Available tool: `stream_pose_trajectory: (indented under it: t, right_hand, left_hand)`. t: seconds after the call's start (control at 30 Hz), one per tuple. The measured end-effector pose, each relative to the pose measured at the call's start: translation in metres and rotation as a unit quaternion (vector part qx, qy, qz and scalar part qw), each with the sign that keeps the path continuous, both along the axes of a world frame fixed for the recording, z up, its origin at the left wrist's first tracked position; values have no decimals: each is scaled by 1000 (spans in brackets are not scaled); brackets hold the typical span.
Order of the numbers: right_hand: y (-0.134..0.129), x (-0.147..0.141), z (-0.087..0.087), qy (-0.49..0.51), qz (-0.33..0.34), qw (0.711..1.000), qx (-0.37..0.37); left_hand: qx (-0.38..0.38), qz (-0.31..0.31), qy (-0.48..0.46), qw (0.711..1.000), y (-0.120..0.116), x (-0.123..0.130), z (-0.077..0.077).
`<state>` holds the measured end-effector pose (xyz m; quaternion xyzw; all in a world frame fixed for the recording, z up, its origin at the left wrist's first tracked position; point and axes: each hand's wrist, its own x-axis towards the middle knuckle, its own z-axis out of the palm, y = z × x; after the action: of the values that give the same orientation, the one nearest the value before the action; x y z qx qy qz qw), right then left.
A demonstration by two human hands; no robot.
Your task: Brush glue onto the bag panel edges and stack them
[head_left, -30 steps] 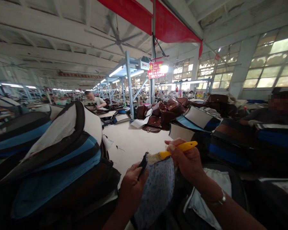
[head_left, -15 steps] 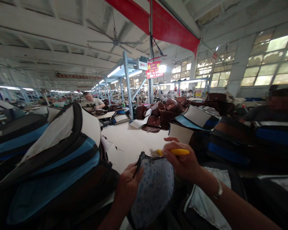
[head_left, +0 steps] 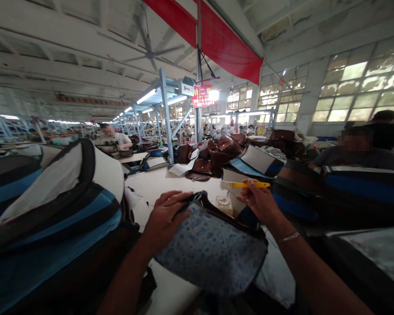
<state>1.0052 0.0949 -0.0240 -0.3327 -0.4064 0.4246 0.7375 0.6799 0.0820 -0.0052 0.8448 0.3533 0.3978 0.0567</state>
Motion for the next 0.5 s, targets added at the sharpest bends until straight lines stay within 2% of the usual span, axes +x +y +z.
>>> stream_pose_trajectory:
  t: [0.07, 0.17, 0.23, 0.3, 0.37, 0.5]
  right_hand:
    - [-3, -7, -29, 43, 51, 996, -60]
    - [-13, -28, -74, 123, 70, 984, -107]
    - [-20, -43, -98, 174, 53, 976, -121]
    - [-25, -56, -115, 210, 38, 969, -127]
    - [-28, -65, -125, 231, 35, 964, -131]
    - [-30, -82, -137, 257, 28, 956, -136]
  left_hand:
    - [-12, 97, -15, 995, 21, 14, -15]
    - [-88, 201, -55, 974, 43, 40, -59]
    - [-154, 241, -75, 955, 46, 51, -91]
    - [-207, 262, -98, 938, 34, 51, -117]
    - [-238, 241, -112, 934, 8, 42, -135]
    - [-256, 88, -71, 960, -65, 20, -170]
